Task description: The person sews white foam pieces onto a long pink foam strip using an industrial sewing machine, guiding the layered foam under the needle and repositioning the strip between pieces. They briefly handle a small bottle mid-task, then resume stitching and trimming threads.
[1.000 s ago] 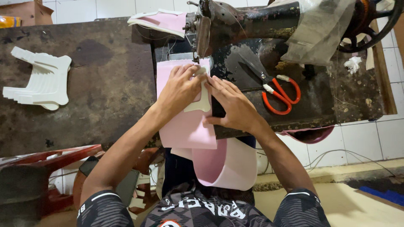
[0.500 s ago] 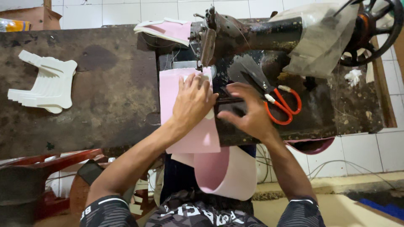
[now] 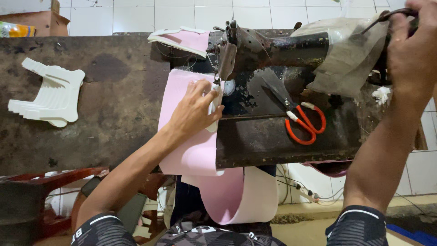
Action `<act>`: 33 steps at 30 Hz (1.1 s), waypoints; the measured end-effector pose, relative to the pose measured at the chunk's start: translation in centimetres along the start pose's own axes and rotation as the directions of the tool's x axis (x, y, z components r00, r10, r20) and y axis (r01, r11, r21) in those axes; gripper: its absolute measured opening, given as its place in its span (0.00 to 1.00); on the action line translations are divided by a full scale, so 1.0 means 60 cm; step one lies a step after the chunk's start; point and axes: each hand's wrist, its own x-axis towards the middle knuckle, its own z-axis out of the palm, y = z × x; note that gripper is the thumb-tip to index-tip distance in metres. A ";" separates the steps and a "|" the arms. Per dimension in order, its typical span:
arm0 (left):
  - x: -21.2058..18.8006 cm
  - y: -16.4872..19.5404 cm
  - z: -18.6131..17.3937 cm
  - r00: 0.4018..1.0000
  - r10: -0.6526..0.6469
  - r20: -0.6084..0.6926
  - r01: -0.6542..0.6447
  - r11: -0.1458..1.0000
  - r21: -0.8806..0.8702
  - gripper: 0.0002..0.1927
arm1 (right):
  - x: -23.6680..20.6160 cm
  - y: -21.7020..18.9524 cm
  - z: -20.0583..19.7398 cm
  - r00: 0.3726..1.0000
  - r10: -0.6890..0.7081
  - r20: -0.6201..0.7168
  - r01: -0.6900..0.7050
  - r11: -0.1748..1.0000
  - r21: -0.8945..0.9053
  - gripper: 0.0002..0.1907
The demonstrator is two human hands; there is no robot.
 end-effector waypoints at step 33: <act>0.032 -0.063 -0.046 0.968 0.166 0.191 -0.127 0.972 -0.199 0.19 | -0.088 -0.289 0.011 0.934 -0.260 -0.246 0.316 0.923 0.222 0.03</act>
